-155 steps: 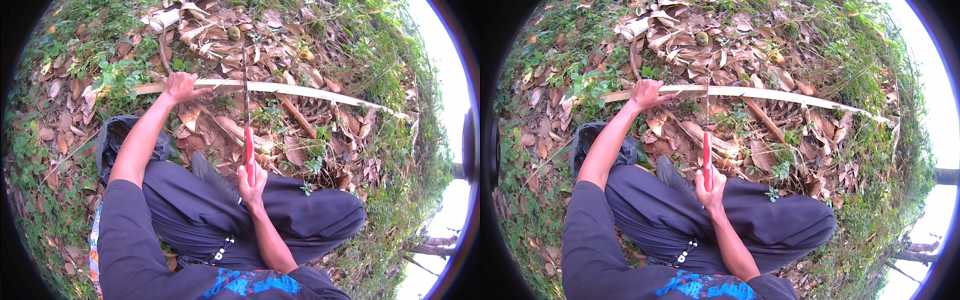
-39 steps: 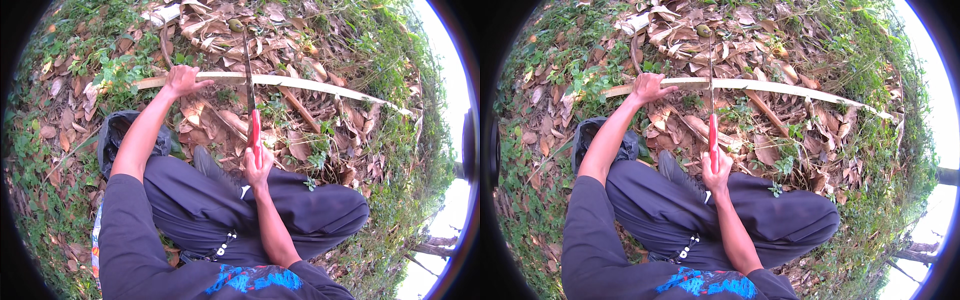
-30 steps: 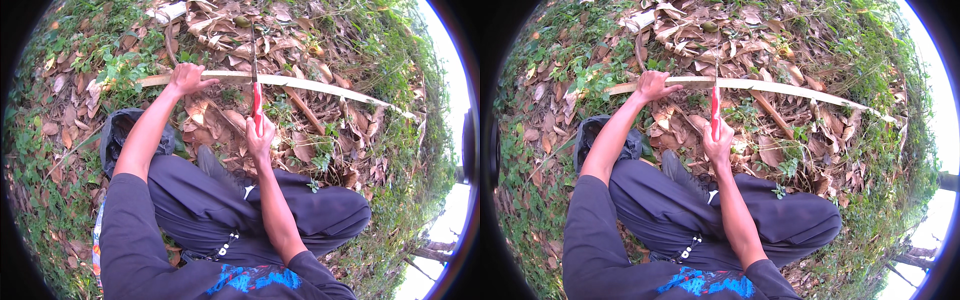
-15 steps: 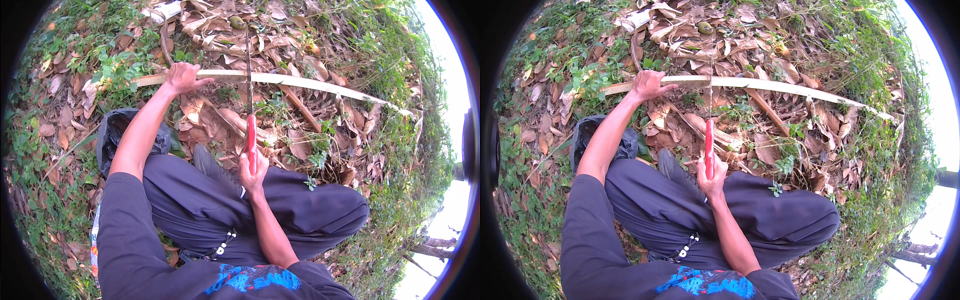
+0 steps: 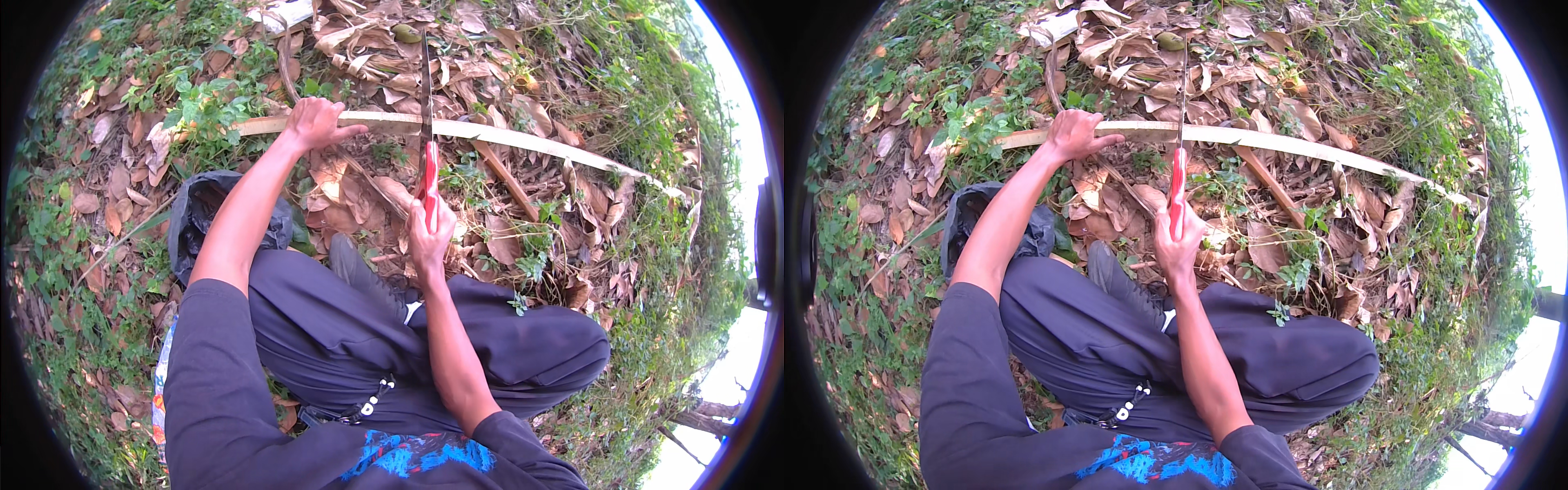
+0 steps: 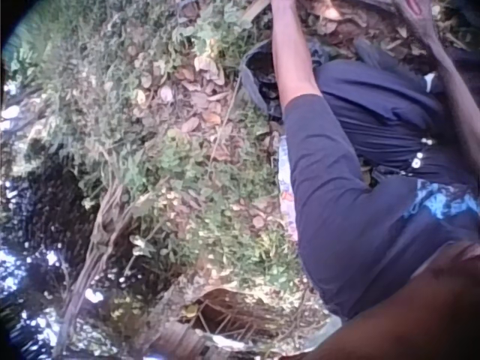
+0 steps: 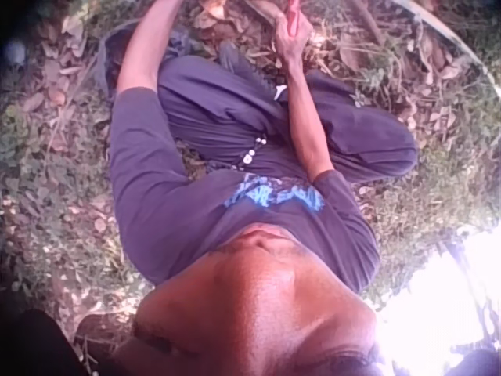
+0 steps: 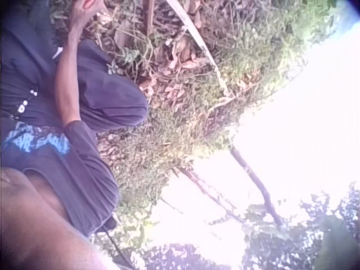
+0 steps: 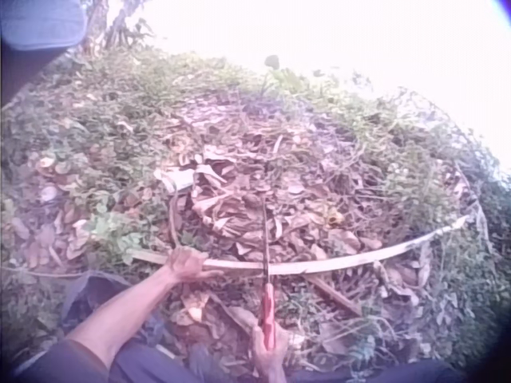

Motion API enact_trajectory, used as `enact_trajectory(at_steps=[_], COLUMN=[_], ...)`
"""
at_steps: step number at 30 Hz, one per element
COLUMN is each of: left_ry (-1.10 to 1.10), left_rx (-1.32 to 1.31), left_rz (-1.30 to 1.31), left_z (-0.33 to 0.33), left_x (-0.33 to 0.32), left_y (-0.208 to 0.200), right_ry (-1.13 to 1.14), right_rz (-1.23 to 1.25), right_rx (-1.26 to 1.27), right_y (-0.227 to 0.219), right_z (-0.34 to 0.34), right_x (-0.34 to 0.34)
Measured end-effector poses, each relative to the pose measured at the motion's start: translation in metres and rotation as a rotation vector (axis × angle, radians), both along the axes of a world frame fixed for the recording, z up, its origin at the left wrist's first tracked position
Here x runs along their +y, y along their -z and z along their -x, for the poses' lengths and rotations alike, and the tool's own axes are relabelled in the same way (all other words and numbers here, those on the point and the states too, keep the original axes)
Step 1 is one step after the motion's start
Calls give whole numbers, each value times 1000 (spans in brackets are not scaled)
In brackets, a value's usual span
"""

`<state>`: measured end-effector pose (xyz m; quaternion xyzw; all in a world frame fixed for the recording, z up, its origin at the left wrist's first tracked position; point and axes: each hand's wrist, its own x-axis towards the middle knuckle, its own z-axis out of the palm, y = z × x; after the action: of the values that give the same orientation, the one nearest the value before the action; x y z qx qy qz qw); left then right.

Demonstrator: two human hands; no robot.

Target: The person sits on the ground and uses a red hand saw to cut a long, thin piece of light-colored wood. They hold the wood with their left hand and saw with their right hand, making steady progress through the material.

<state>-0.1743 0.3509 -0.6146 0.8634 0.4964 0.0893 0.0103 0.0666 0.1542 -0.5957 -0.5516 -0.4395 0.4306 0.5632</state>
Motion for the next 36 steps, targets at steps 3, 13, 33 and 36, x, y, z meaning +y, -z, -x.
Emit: enact_trajectory(at_steps=[3, 13, 33, 36], left_ry=[14, -5, 9, 3], left_rx=[-21, -32, -24, -40], left_rz=[-41, -18, -18, -50], left_z=[2, -5, 0, -5], left_x=[0, -2, -2, -3], left_y=[7, 0, 0, 0], right_ry=[-31, -63, -13, -50], right_rz=[3, -7, 105, 23], right_rx=[-71, -93, -21, -153], right_y=[0, -29, -41, -25], right_z=[-2, 3, -3, -15], right_x=[-45, -69, -77, -49])
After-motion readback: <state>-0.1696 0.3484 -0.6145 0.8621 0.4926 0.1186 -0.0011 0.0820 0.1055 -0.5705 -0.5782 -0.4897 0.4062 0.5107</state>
